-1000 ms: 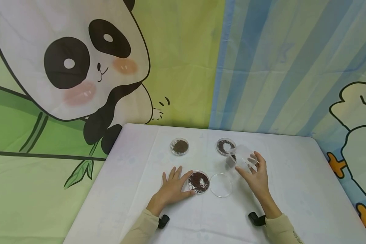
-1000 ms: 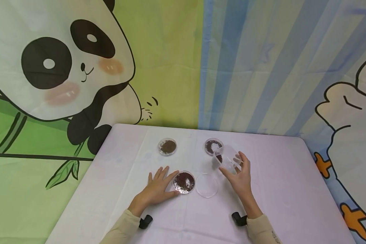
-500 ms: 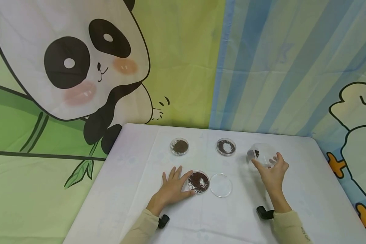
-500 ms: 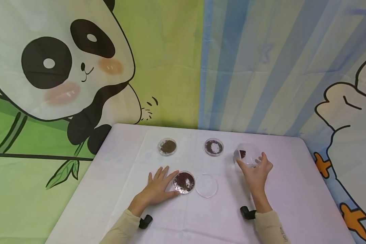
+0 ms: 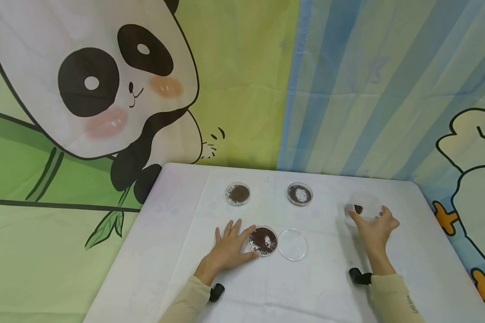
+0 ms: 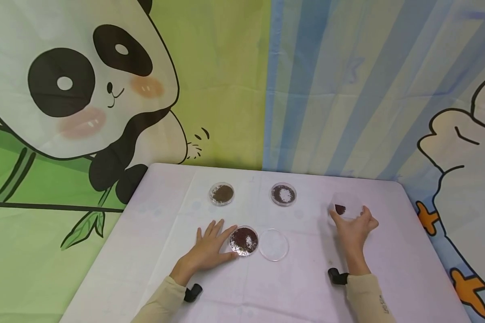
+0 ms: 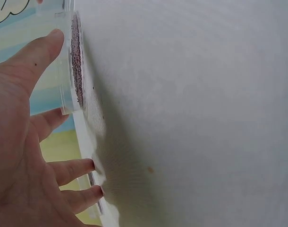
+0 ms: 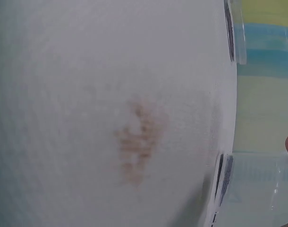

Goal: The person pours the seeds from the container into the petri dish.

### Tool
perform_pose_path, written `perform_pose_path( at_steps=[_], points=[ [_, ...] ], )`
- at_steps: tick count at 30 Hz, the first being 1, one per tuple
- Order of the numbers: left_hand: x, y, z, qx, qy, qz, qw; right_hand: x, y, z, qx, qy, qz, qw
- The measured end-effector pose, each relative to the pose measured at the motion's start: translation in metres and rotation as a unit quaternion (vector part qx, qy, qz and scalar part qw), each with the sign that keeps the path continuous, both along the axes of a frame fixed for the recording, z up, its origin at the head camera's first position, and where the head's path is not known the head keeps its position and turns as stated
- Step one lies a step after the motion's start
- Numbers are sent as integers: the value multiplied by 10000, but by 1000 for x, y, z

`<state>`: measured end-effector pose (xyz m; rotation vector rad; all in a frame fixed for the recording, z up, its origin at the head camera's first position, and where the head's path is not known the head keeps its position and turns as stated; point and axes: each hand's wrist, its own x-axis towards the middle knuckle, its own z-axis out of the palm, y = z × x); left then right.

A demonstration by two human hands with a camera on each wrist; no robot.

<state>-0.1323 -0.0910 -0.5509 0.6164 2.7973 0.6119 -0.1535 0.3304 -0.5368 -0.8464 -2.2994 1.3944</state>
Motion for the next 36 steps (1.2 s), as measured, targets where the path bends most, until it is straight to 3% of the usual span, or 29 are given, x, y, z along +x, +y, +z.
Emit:
perform_pose_path(
  at_steps=[21,26,28,31,36],
  points=[
    [0,0,-1,51,21,2,10000,1,9,-3,10,-117,52,9999],
    [0,0,-1,76,52,-2,10000,5,7,2,378,479,-16,9981],
    [0,0,-1,79,39,-1,10000,7,5,5,757,946,26,9926],
    [1,0,-2,112,36,3,9999,8,-1,13,1421,1614,269,9762],
    [0,0,-2,140,40,-12,9999,12,-15,27,1922,2230,1113,9492]
  ],
)
